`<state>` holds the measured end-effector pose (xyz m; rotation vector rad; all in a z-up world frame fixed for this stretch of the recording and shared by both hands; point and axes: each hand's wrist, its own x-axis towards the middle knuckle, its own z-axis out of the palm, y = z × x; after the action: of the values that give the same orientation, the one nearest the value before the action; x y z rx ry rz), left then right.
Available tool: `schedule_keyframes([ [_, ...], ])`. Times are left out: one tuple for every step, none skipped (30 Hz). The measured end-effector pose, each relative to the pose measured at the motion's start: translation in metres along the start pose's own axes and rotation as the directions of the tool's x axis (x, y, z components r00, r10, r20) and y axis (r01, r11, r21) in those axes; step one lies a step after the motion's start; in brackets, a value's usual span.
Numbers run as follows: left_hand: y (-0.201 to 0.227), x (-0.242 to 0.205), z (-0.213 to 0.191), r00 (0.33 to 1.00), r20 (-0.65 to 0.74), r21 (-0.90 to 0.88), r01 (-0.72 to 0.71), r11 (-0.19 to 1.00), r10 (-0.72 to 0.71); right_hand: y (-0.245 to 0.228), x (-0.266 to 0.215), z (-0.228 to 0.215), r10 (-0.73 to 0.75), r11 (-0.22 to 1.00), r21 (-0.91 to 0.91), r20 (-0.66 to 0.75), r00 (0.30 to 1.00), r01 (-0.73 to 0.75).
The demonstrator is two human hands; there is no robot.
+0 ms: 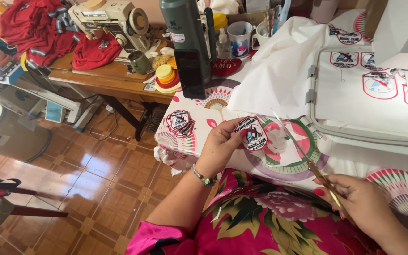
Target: Cutting out embroidered patches from a fabric sheet using scissors and then checking a smartphone.
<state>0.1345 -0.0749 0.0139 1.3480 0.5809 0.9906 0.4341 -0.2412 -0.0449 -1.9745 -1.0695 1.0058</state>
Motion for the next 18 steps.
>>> schedule_keyframes([
  [0.001,0.001,-0.001,1.0,-0.002,0.002,0.001,1.0,-0.001,0.003,0.003,-0.001,0.0,1.0,0.001,0.003,1.0,0.0],
  [0.001,0.0,-0.002,1.0,-0.002,-0.016,-0.007,1.0,0.007,0.006,0.005,-0.002,-0.011,0.999,0.034,0.021,1.0,0.01],
  [0.001,0.0,-0.003,1.0,-0.001,-0.034,-0.016,0.999,0.016,0.009,0.008,-0.003,-0.022,0.998,0.068,0.038,0.999,0.019],
  [0.003,0.001,-0.009,1.0,-0.007,-0.032,-0.016,0.999,0.016,0.009,0.01,-0.005,-0.024,0.998,0.067,0.044,0.999,0.021],
  [0.006,0.002,-0.014,0.994,-0.082,0.172,-0.05,0.984,0.065,0.009,0.011,-0.006,0.012,0.996,0.083,0.062,0.998,-0.017],
  [0.009,0.0,-0.02,0.981,-0.151,0.372,-0.06,0.926,0.125,0.01,0.013,-0.006,0.048,0.994,0.097,0.087,0.995,-0.057],
  [0.024,0.001,-0.033,0.979,-0.162,0.375,-0.053,0.925,0.122,0.012,0.016,-0.007,0.047,0.994,0.094,0.099,0.994,-0.057],
  [0.039,0.002,-0.045,0.941,-0.257,0.503,-0.063,0.862,0.219,0.014,0.018,-0.008,0.06,0.992,0.101,0.097,0.993,-0.069],
  [0.054,0.003,-0.058,0.886,-0.332,0.622,-0.052,0.781,0.323,0.015,0.021,-0.009,0.072,0.991,0.108,0.096,0.993,-0.082],
  [0.054,0.001,-0.076,0.883,-0.336,0.627,-0.049,0.778,0.327,0.017,0.024,-0.01,0.066,0.991,0.109,0.103,0.992,-0.078],
  [0.054,-0.002,-0.094,0.817,-0.424,0.735,0.059,0.676,0.39,0.018,0.027,-0.011,0.101,0.991,0.077,0.106,0.989,-0.109],
  [0.054,-0.003,-0.112,0.739,-0.488,0.807,0.18,0.563,0.465,0.019,0.03,-0.013,0.135,0.989,0.046,0.105,0.985,-0.14],
  [0.042,0.0,-0.124,0.735,-0.489,0.809,0.18,0.559,0.47,0.019,0.032,-0.012,0.129,0.99,0.047,0.108,0.986,-0.134],
  [0.028,0.0,-0.136,0.74,-0.497,0.814,0.217,0.539,0.452,0.021,0.032,-0.01,0.123,0.987,0.086,0.115,0.986,-0.133],
  [0.015,0.001,-0.149,0.745,-0.507,0.817,0.253,0.518,0.435,0.023,0.032,-0.008,0.118,0.983,0.124,0.121,0.986,-0.133],
  [0.006,0.002,-0.154,0.742,-0.509,0.817,0.258,0.515,0.436,0.016,0.03,-0.008,0.116,0.984,0.124,0.127,0.985,-0.131],
  [-0.003,0.004,-0.16,0.748,-0.491,0.84,0.272,0.469,0.446,0.009,0.027,-0.007,0.116,0.991,0.047,0.128,0.985,-0.123],
  [-0.014,0.005,-0.165,0.756,-0.474,0.859,0.285,0.425,0.451,0.004,0.023,-0.008,0.12,0.993,-0.031,0.127,0.985,-0.117],
])
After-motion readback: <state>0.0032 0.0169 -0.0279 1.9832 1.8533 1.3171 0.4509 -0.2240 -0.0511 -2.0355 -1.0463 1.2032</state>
